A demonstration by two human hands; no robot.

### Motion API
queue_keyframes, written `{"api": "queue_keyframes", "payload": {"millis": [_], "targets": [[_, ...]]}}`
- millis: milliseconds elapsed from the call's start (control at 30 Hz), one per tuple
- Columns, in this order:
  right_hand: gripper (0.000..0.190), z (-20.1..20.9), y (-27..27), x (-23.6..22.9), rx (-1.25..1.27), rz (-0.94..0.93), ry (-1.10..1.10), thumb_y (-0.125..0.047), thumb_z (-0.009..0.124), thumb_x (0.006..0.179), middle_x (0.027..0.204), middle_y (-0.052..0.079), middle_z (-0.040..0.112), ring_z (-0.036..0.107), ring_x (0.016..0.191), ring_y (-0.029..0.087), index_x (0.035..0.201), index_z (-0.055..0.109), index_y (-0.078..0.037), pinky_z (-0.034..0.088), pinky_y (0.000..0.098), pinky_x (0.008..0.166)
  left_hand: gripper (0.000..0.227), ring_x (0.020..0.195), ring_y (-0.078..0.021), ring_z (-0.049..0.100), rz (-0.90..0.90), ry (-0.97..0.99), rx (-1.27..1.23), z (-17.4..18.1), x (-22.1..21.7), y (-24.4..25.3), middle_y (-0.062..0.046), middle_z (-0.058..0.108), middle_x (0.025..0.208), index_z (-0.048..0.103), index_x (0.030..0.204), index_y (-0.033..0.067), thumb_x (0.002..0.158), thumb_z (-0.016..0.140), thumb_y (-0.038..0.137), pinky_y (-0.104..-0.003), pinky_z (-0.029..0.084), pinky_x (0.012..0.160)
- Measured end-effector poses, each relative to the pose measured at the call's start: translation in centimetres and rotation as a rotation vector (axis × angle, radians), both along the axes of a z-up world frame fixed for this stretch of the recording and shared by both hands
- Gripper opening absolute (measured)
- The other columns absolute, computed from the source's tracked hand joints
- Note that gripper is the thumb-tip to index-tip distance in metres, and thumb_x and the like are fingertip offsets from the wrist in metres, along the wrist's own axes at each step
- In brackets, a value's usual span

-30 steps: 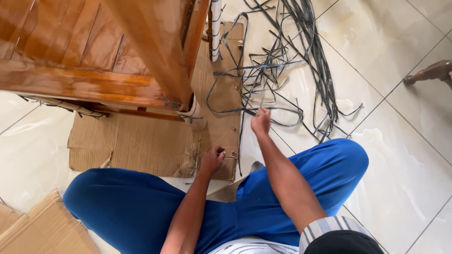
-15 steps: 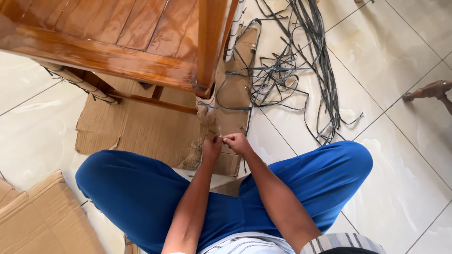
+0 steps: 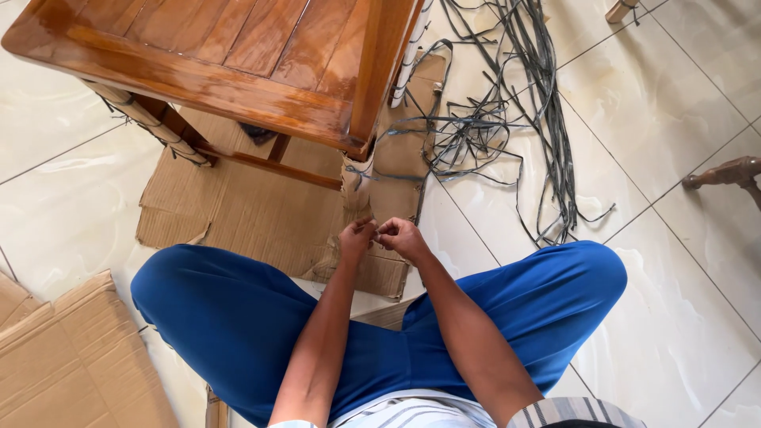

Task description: Wrapping the legs of a wooden table with protective plastic or cord.

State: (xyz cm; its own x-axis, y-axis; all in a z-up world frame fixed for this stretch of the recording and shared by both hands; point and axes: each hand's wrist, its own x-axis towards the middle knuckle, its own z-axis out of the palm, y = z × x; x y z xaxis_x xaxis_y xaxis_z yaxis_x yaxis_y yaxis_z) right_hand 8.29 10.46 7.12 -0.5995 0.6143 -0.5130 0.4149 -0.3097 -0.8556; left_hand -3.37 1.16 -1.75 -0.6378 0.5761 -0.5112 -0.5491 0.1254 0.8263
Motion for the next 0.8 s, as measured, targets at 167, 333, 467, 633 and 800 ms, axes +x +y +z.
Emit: {"api": "queue_keyframes", "payload": {"millis": [167, 333, 467, 633, 800], "targets": [[0.016, 0.5, -0.2, -0.5, 0.075, 0.118, -0.083, -0.013, 0.078, 0.076, 0.066, 0.009, 0.071, 0.066, 0.059, 0.013, 0.092, 0.077, -0.008, 0.057, 0.0249, 0.058, 0.034, 0.053, -0.0209, 0.067, 0.084, 0.002, 0.051, 0.1, -0.2, -0.4, -0.017, 0.071, 0.072, 0.070, 0.114, -0.0028, 0.083, 0.081, 0.006, -0.026, 0.048, 0.046], [0.011, -2.0, 0.6, -0.4, 0.198, 0.259, -0.274, -0.030, 0.078, 0.074, 0.060, 0.000, 0.070, 0.067, 0.060, 0.011, 0.082, 0.080, -0.023, 0.056, 0.0256, 0.065, 0.035, 0.050, -0.0126, 0.057, 0.257, 0.086, 0.041, 3.9, -0.8, -1.0, -0.012, 0.064, 0.063, 0.071, 0.114, -0.0035, 0.081, 0.077, 0.006, -0.023, 0.040, 0.046], [0.017, -2.3, 1.3, -0.2, 0.272, 0.337, -0.359, -0.039, 0.077, 0.075, 0.069, -0.002, 0.074, 0.072, 0.075, 0.014, 0.087, 0.082, -0.028, 0.056, 0.0305, 0.077, 0.039, 0.068, -0.0161, 0.071, 0.297, 0.162, -0.026, 3.3, -1.7, -1.0, -0.013, 0.076, 0.081, 0.075, 0.118, 0.0058, 0.079, 0.078, 0.008, -0.028, 0.059, 0.066], [0.023, -1.2, 1.4, -0.1, 0.349, 0.435, -0.350, -0.040, 0.077, 0.077, 0.084, 0.005, 0.078, 0.073, 0.092, 0.027, 0.095, 0.082, -0.028, 0.055, 0.0399, 0.085, 0.052, 0.078, -0.0159, 0.074, 0.273, 0.264, -0.139, 5.9, -1.5, -1.7, -0.011, 0.079, 0.088, 0.070, 0.132, 0.0135, 0.080, 0.078, 0.017, -0.033, 0.060, 0.078], [0.015, 1.3, 0.1, -0.8, -0.166, 0.122, -0.002, -0.022, 0.071, 0.092, 0.074, 0.002, 0.071, 0.065, 0.059, 0.005, 0.102, 0.066, -0.011, 0.054, 0.0158, 0.056, 0.079, 0.084, -0.0198, 0.078, 0.260, 0.297, -0.185, 6.3, -1.4, -1.8, -0.012, 0.079, 0.091, 0.053, 0.148, 0.0123, 0.076, 0.084, 0.026, -0.035, 0.061, 0.081]]}}
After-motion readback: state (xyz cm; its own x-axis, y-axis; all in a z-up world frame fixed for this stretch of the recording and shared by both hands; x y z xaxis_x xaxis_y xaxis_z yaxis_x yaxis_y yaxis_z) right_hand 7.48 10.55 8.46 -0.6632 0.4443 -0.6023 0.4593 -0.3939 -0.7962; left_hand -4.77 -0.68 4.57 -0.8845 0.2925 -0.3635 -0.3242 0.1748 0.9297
